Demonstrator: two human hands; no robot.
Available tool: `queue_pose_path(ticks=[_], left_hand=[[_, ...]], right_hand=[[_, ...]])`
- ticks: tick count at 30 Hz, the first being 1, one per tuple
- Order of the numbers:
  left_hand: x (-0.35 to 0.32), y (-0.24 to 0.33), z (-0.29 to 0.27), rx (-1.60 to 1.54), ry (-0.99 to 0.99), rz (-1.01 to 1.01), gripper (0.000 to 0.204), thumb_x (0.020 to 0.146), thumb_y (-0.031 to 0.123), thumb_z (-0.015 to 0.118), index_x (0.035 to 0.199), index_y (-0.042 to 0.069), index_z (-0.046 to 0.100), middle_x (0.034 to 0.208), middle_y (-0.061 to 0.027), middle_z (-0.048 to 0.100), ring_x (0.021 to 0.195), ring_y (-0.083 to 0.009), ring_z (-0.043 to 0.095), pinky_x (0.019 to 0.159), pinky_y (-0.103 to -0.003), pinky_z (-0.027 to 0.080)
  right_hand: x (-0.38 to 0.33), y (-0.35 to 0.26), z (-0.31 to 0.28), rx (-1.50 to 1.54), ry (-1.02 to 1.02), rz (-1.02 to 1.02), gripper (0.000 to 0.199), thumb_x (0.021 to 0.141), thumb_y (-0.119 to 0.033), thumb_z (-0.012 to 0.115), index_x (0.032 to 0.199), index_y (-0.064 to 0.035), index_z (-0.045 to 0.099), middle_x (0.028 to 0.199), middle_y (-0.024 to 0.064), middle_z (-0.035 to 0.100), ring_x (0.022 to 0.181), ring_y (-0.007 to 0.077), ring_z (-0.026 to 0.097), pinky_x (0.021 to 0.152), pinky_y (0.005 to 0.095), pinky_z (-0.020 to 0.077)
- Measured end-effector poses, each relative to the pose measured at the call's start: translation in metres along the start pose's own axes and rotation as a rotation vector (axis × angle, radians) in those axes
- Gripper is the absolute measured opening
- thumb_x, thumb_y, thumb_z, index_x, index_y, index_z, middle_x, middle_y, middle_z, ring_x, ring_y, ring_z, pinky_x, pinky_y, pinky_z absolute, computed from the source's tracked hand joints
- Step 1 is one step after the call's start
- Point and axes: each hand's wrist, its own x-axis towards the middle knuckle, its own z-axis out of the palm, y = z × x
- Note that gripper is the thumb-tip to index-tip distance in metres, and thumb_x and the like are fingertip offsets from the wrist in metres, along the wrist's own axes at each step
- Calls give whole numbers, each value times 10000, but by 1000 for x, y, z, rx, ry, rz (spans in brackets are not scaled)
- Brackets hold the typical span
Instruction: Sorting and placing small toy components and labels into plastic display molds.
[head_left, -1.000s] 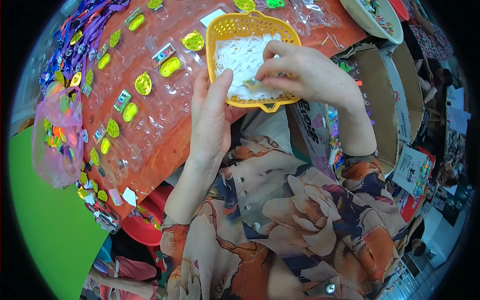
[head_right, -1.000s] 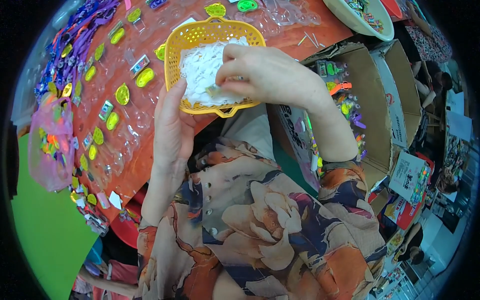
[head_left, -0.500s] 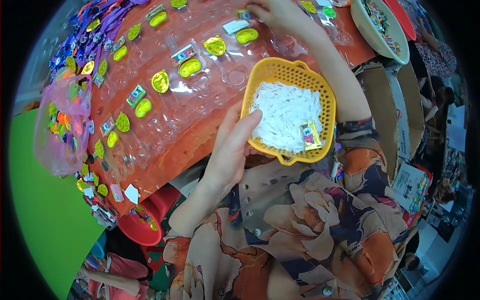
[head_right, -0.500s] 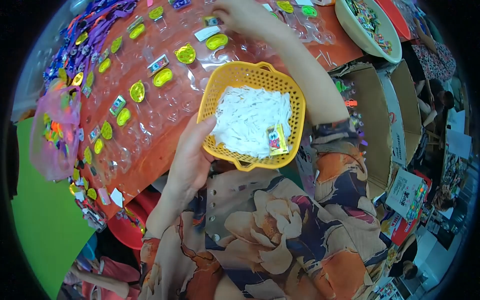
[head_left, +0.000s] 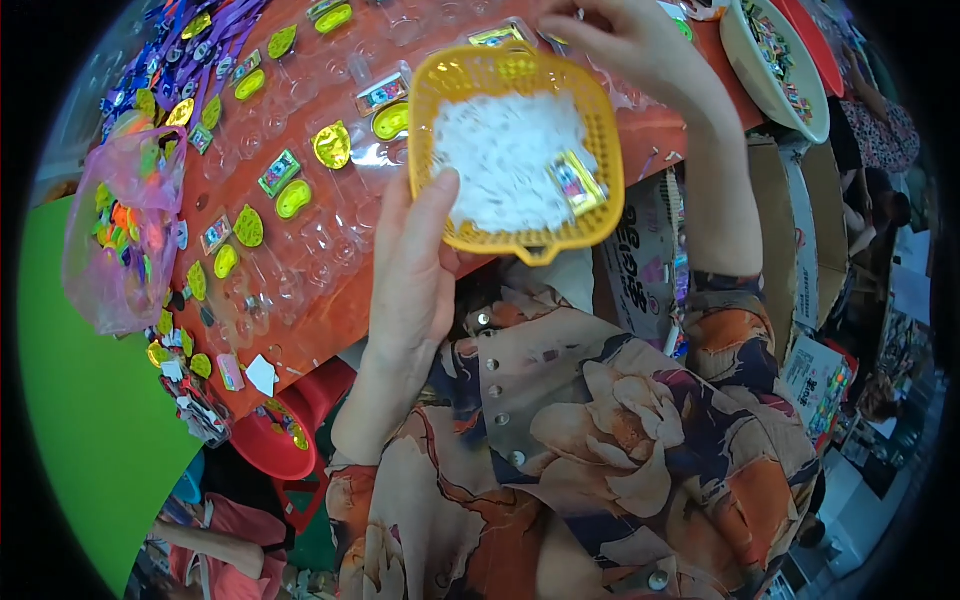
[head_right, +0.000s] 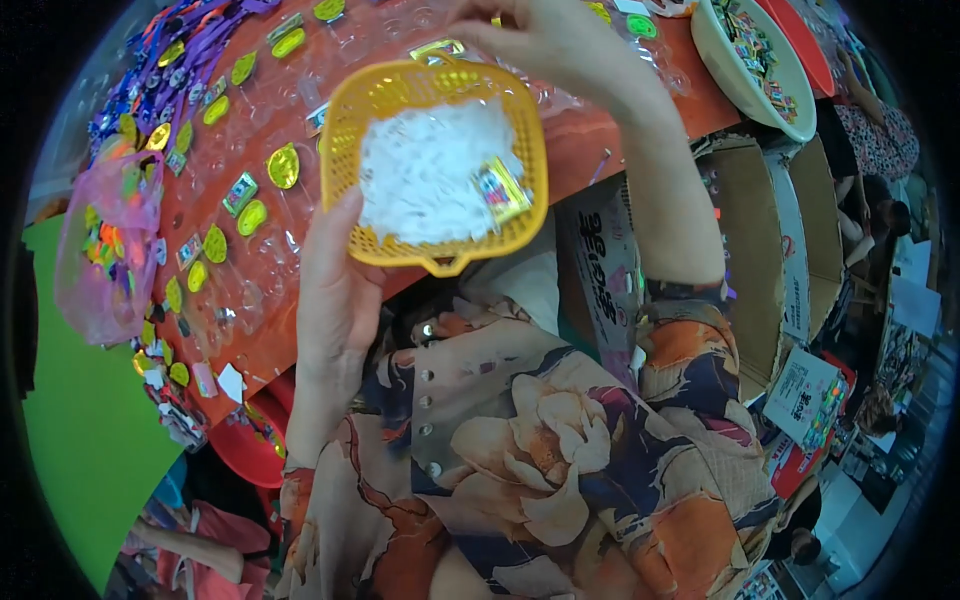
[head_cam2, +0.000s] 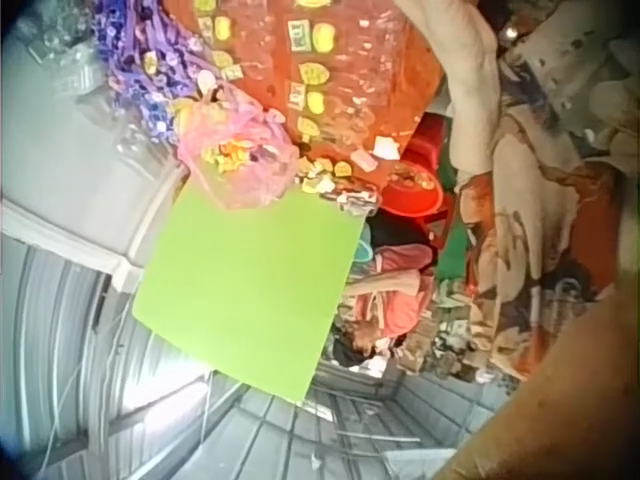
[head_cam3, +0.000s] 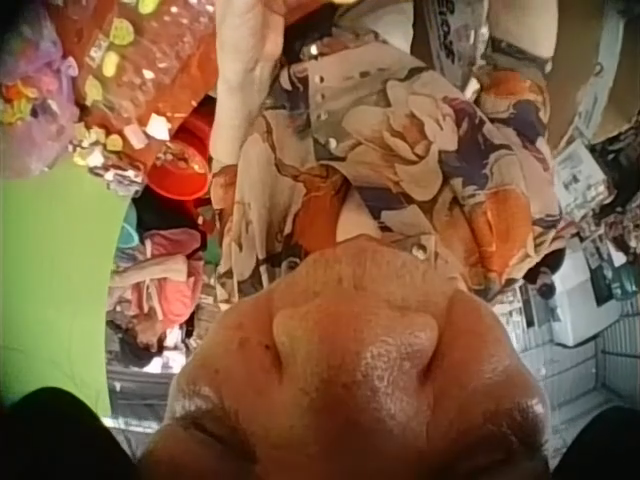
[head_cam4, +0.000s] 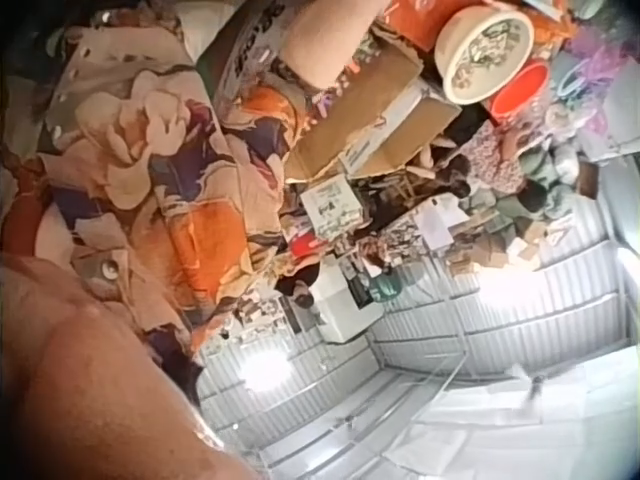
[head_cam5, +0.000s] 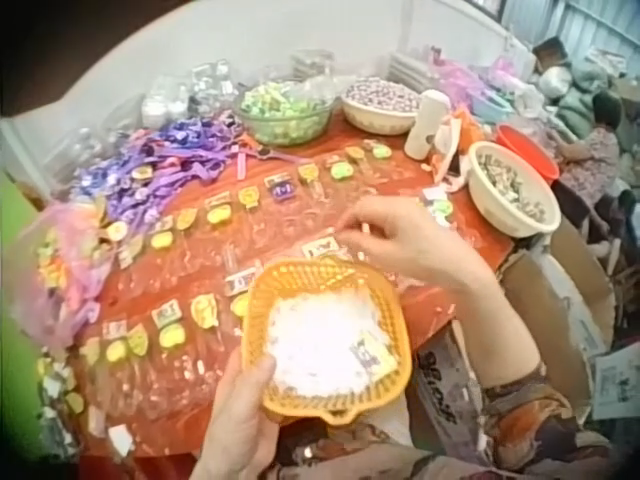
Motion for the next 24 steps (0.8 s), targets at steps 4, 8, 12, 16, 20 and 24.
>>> queue_pose_path(ticks=[4, 8, 12, 16, 20, 24], left_hand=[[11, -2, 11, 29, 31, 161, 625, 984, 117, 629, 1478, -27, 273, 1397, -155, 508, 1271, -191, 517, 1085, -335, 417], [15, -14, 21, 50, 43, 222, 656, 981, 107, 634, 1488, -33, 242, 1411, -157, 492, 1280, -198, 505, 1091, -339, 408], [16, -22, 28, 105, 76, 242, 576, 997, 134, 609, 1467, -8, 308, 1396, -136, 517, 1271, -198, 529, 1060, -353, 450], [19, -23, 23, 116, 83, 197, 450, 1026, 168, 557, 1427, 29, 406, 1373, -103, 555, 1263, -190, 562, 1036, -364, 501], [15, -18, 23, 120, 72, 106, 418, 1032, 178, 542, 1412, 43, 431, 1357, -93, 574, 1218, -193, 600, 1002, -373, 527], [11, -21, 24, 84, 9, 43, 565, 994, 170, 620, 1451, -12, 344, 1347, -128, 552, 1234, -192, 559, 1034, -338, 465]], right_hand=[[-49, 7, 14, -369, -27, -327, 235, 886, -239, 724, 974, -25, 683, 885, 94, 631, 763, 245, 641, 649, 349, 506], [-74, -6, 34, -572, -2, -191, 265, 841, -272, 748, 917, -36, 652, 927, 105, 585, 790, 321, 649, 649, 416, 513], [-83, 1, 42, -540, 68, -123, 181, 873, -187, 699, 945, -30, 646, 963, 105, 604, 800, 326, 658, 648, 413, 521], [-89, 4, 29, -410, 188, -194, 113, 871, -108, 653, 936, -19, 633, 873, 137, 600, 798, 351, 655, 657, 443, 534], [-81, 11, 14, -288, 115, -278, 149, 878, -82, 636, 1018, -27, 642, 885, 133, 604, 852, 346, 653, 701, 439, 536], [-44, 70, -20, -295, 346, -170, 174, 923, -91, 601, 1077, -40, 662, 953, 141, 675, 906, 321, 676, 740, 390, 537]])
